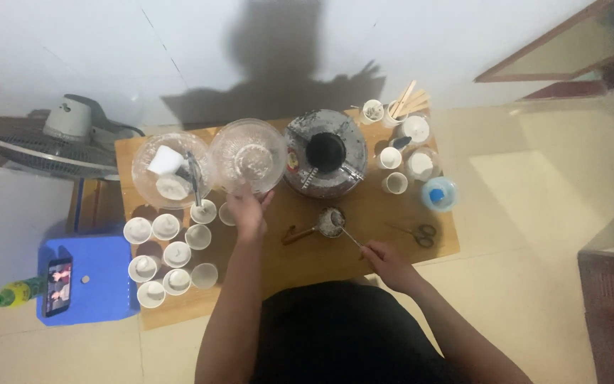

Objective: Scraping a white solid material from a bowl into smaller containers and stirring a blue liquid in a cup.

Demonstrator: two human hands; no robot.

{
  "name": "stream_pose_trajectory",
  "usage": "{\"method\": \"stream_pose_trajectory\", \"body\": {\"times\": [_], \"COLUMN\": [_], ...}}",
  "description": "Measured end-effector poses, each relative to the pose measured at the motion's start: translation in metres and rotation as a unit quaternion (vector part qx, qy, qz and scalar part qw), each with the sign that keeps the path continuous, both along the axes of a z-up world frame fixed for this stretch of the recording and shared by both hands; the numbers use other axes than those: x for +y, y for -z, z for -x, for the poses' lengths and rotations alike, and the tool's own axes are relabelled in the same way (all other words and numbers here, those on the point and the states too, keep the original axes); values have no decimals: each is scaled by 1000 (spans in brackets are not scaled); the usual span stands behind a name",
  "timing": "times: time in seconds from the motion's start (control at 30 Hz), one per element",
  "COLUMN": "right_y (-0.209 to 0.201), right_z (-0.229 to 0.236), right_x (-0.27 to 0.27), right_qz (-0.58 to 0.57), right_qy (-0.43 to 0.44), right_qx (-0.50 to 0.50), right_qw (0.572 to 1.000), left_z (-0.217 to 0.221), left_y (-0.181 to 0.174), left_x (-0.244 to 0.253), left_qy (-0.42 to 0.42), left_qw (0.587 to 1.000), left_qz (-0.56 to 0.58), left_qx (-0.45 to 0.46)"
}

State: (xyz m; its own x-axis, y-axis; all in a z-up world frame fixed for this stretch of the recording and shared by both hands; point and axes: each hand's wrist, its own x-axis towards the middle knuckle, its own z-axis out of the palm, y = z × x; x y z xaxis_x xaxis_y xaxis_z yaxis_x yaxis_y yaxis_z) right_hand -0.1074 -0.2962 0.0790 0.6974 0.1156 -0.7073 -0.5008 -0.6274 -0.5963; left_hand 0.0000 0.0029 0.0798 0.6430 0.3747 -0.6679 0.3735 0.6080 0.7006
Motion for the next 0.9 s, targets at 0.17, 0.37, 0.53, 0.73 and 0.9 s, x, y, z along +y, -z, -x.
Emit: {"method": "stream_pose_trajectory", "body": {"times": [0.17,0.37,0.53,0.73,0.9], "right_y": [-11,-33,-17,-30,-28], "right_z": [1,-1,-5,-30,-38], "right_x": [9,18,12,3,-20], "right_qz": [32,53,55,96,32], "right_qy": [-9,1,-16,-35,-20], "right_qx": [5,38,21,-84,-109], "right_qw": [999,998,998,991,993], "left_z": [2,26,40,38,17], "left_y": [-1,-30,-27,-13,11], "left_x": [2,1,-8,-46,-80], "left_qy": [17,58,72,243,240], "left_qw": [999,992,987,968,959], "left_qz": [25,110,140,-48,-151], "left_qx": [-10,-1,-13,51,-2]}}
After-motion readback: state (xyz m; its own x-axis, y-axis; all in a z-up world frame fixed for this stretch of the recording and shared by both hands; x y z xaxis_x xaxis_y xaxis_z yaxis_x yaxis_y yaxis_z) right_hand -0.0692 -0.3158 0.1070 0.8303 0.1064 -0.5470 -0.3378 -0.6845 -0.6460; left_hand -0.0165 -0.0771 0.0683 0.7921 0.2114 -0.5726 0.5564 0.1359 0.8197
